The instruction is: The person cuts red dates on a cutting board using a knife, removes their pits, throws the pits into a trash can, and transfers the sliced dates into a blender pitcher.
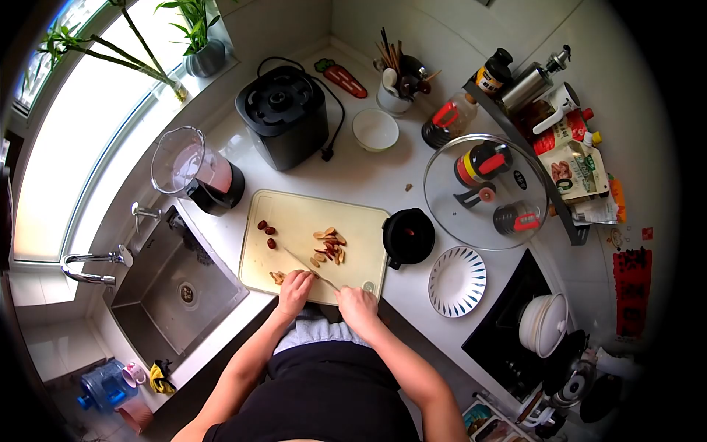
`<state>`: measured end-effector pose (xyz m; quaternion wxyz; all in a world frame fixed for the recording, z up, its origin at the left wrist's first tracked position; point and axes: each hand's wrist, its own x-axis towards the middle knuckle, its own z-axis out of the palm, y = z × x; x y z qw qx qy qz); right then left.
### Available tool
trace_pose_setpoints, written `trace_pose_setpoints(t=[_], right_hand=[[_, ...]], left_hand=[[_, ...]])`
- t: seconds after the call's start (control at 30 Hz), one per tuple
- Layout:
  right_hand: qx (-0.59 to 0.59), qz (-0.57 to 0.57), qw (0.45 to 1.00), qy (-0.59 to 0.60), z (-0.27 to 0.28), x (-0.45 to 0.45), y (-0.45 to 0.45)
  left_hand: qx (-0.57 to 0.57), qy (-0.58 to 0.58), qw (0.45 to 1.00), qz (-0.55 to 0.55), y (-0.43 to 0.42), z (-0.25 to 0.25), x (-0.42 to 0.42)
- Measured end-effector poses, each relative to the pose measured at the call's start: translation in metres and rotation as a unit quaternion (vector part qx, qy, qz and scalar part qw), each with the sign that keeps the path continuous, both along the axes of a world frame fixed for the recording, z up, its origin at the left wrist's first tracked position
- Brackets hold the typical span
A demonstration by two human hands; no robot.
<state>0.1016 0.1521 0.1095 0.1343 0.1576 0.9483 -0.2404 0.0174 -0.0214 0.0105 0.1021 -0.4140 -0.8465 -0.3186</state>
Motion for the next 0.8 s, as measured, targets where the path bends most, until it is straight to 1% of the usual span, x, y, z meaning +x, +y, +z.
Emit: trace_pose_setpoints(t=[0.07,0.2,0.33,0.4,0.5,0.57,0.63,0.7,0.8], right_hand=[[0.001,-0.004,1.000,0.005,-0.017,-0.005,-0.006],[0.000,-0.021,1.000,0.018,-0.032,-0.009,-0.009],[-0.057,-0.052,0.996,0.036,-0.035,-0.018,-0.002],[-0.087,-0.071,0.993,0.038,-0.030,-0.015,0.003],[-0.065,-0.061,0.996,0.012,-0.003,-0.007,0.007],[-0.060,-0.051,0.997,0.006,0.005,0.003,0.010],[-0.056,-0.042,0.998,0.001,0.011,0.013,0.013],[-0.047,-0.018,0.998,0.033,0.014,0.021,0.014],[-0.036,-0.004,0.999,0.032,0.012,0.023,0.012]], left_hand=[[0.003,-0.004,1.000,-0.003,0.000,-0.002,-0.001],[0.005,-0.016,1.000,-0.006,0.000,-0.001,-0.001],[-0.003,-0.024,1.000,-0.008,-0.006,0.000,0.001],[-0.009,-0.029,0.999,-0.012,-0.010,0.002,0.004],[0.000,-0.017,1.000,0.008,-0.014,0.001,0.009],[0.001,-0.026,1.000,0.016,-0.016,0.001,0.012],[0.003,-0.034,0.999,0.021,-0.018,0.003,0.014],[0.004,-0.030,0.999,0.037,-0.019,0.005,0.016],[-0.004,-0.030,0.998,0.050,-0.016,0.005,0.017]])
